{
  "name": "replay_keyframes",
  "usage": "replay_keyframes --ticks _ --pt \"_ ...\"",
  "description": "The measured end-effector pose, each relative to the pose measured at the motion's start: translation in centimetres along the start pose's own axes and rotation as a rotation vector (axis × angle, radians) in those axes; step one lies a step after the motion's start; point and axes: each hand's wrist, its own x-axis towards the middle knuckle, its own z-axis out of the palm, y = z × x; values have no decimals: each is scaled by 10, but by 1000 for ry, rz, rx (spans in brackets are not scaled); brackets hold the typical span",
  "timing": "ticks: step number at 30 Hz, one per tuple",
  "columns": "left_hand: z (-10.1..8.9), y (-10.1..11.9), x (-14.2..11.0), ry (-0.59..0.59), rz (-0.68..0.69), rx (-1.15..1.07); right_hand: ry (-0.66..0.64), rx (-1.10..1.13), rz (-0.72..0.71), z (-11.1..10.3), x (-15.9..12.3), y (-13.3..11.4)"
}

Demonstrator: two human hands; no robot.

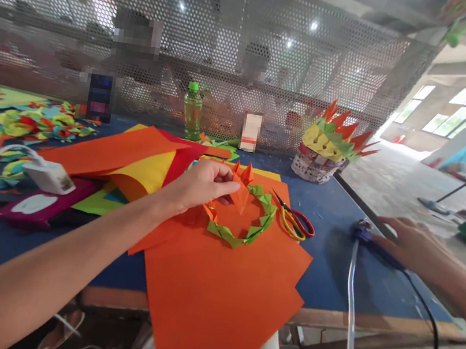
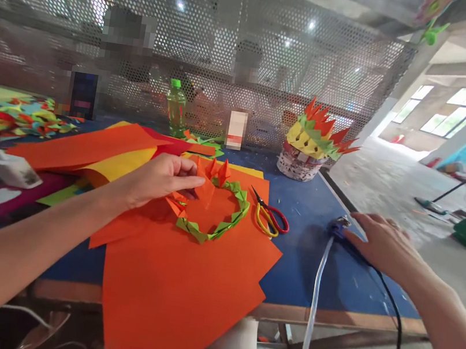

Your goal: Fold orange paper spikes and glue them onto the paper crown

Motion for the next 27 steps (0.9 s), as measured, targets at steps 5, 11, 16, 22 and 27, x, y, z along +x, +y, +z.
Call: replay_keyframes --ticks 5,11,16,22,27 --pt "2 6 -8 -85 98 122 -418 233 -214 -8 9 -99" --pt "2 11 -23 -178 223 271 -608 407 -346 13 -8 -199" --pt "0 9 -30 -156 289 362 -709 491 -310 28 -13 -204" --pt "-4 4 -33 -133 360 421 -610 553 -176 40 -32 -203" --pt "-21 -8 -29 -172 510 588 -211 473 37 42 -64 -202"
